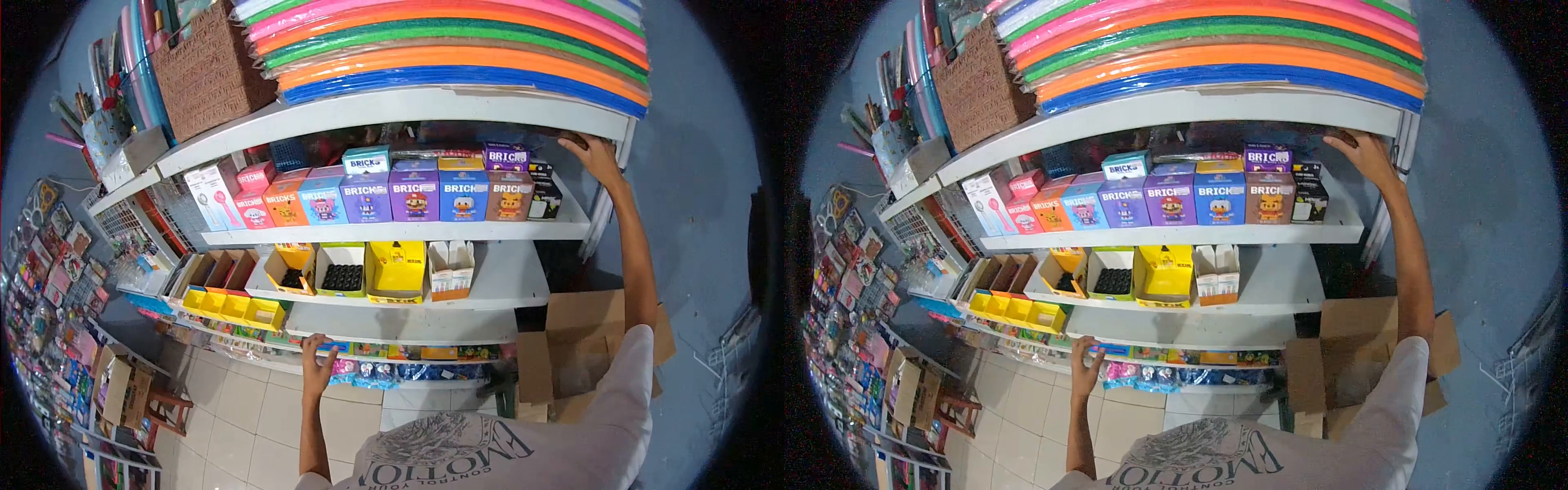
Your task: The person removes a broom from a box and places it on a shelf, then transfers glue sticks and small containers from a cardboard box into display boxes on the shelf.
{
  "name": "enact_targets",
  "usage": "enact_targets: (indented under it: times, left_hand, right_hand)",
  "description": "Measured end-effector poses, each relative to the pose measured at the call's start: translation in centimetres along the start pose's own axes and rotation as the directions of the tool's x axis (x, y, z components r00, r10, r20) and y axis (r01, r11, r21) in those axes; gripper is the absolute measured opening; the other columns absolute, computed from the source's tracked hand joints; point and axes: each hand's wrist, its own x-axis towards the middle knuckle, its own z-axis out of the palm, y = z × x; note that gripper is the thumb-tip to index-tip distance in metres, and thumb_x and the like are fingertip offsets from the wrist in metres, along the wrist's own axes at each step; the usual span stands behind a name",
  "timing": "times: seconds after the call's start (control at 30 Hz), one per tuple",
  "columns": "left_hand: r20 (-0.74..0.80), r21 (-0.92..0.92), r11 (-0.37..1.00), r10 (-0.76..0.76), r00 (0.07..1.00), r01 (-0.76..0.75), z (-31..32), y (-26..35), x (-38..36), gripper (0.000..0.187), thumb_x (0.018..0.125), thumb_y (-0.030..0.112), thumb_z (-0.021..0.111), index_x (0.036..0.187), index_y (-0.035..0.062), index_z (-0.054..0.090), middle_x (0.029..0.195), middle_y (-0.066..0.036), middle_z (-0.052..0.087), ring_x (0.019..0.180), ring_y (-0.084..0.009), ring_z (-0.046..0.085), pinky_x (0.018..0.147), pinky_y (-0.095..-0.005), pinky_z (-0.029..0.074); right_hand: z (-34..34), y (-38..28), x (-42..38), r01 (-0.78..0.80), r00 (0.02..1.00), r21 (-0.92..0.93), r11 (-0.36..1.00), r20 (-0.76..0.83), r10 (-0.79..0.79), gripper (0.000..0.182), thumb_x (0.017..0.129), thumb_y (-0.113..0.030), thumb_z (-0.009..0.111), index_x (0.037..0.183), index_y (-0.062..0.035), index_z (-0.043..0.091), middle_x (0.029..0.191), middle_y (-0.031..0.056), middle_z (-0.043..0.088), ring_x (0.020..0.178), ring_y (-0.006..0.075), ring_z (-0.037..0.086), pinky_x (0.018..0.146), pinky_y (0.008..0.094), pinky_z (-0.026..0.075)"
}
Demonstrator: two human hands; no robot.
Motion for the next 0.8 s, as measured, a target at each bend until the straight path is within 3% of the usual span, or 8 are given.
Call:
enact_targets:
  times: [0.07, 0.2, 0.23, 0.33, 0.47, 0.6, 0.7, 0.8]
  left_hand:
    - [-0.009, -0.016, 0.999, -0.036, 0.999, 0.035, 0.9, -0.3, -0.4, 0.02, 0.08, 0.006, 0.071, 0.097, 0.0027, 0.061, 0.104, -0.015, 0.058, 0.104, -0.0311, 0.055, 0.093, -0.0391, 0.042]
    - [0.003, -0.077, 0.996, -0.053, 0.999, 0.053, 2.0, -0.5, -1.0, 0.019, 0.081, 0.006, 0.071, 0.096, 0.003, 0.06, 0.1, -0.015, 0.059, 0.101, -0.0305, 0.056, 0.09, -0.0388, 0.043]
    - [0.017, -0.091, 0.993, -0.077, 0.997, 0.078, 2.1, -0.4, -1.2, 0.019, 0.081, 0.005, 0.07, 0.097, 0.0026, 0.06, 0.099, -0.015, 0.059, 0.099, -0.0306, 0.056, 0.088, -0.0393, 0.043]
    - [0.008, -0.055, 0.99, -0.133, 0.991, 0.133, 2.7, -1.6, -2.6, 0.02, 0.081, 0.005, 0.07, 0.098, 0.002, 0.059, 0.099, -0.015, 0.059, 0.097, -0.0304, 0.056, 0.088, -0.0392, 0.043]
    - [0.019, -0.062, 0.974, -0.216, 0.976, 0.217, 3.1, -2.3, -4.3, 0.021, 0.081, 0.008, 0.07, 0.097, 0.0019, 0.059, 0.1, -0.013, 0.058, 0.096, -0.0286, 0.057, 0.083, -0.0379, 0.046]
    - [0.011, -0.065, 0.945, -0.321, 0.947, 0.321, 4.0, -3.5, -7.0, 0.022, 0.081, 0.011, 0.071, 0.098, 0.0035, 0.059, 0.101, -0.012, 0.059, 0.094, -0.0266, 0.058, 0.078, -0.0377, 0.047]
    - [0.014, -0.036, 0.909, -0.416, 0.909, 0.416, 4.2, -2.7, -8.5, 0.022, 0.083, 0.016, 0.072, 0.099, 0.0063, 0.06, 0.105, -0.011, 0.058, 0.094, -0.0263, 0.059, 0.074, -0.0391, 0.048]
    - [0.053, -0.023, 0.877, -0.479, 0.876, 0.481, 4.7, -3.8, -10.6, 0.026, 0.085, 0.019, 0.071, 0.106, 0.0101, 0.058, 0.113, -0.008, 0.057, 0.094, -0.0233, 0.062, 0.076, -0.0383, 0.048]
  right_hand:
    - [0.8, 1.2, 0.9, 0.042, 0.999, 0.107, 0.993, -0.017, -0.041, 0.041, 0.087, -0.037, 0.069, 0.111, -0.0041, 0.065, 0.097, 0.0133, 0.07, 0.09, 0.0243, 0.067, 0.079, 0.035, 0.053]
    - [2.5, 3.0, 2.7, -0.172, 0.978, 0.107, 0.979, 0.136, 0.157, 0.055, 0.083, -0.047, 0.07, 0.117, -0.0042, 0.062, 0.111, 0.017, 0.066, 0.104, 0.028, 0.063, 0.091, 0.038, 0.05]
    - [4.0, 5.3, 3.1, -0.18, 0.977, 0.168, 0.969, 0.146, 0.156, 0.067, 0.081, -0.054, 0.07, 0.124, -0.0049, 0.058, 0.122, 0.0191, 0.06, 0.113, 0.0298, 0.058, 0.097, 0.0402, 0.046]
    - [5.6, 7.7, 4.7, -0.217, 0.94, 0.145, 0.965, 0.296, 0.167, 0.071, 0.081, -0.055, 0.069, 0.13, -0.0058, 0.054, 0.128, 0.0188, 0.057, 0.121, 0.0302, 0.053, 0.101, 0.0398, 0.043]
    - [6.9, 5.5, 6.0, -0.059, 0.971, 0.304, 0.951, 0.238, -0.015, 0.068, 0.082, -0.053, 0.067, 0.129, -0.0057, 0.055, 0.132, 0.0176, 0.054, 0.125, 0.0327, 0.048, 0.105, 0.0405, 0.039]
    - [9.5, 6.5, 7.6, 0.218, 0.933, 0.056, 0.974, 0.28, -0.225, 0.058, 0.09, -0.045, 0.06, 0.132, -0.006, 0.052, 0.135, 0.0193, 0.051, 0.125, 0.0356, 0.046, 0.106, 0.043, 0.037]
    - [13.4, 9.3, 7.2, 0.241, 0.948, -0.125, 0.962, 0.243, -0.206, 0.053, 0.091, -0.039, 0.06, 0.133, -0.0086, 0.051, 0.134, 0.0191, 0.051, 0.126, 0.0359, 0.046, 0.107, 0.0428, 0.036]
    - [14.4, 10.2, 6.9, 0.312, 0.864, 0.181, 0.933, 0.354, -0.358, 0.051, 0.088, -0.036, 0.063, 0.132, -0.0125, 0.052, 0.134, 0.0164, 0.052, 0.126, 0.0333, 0.046, 0.108, 0.0414, 0.035]
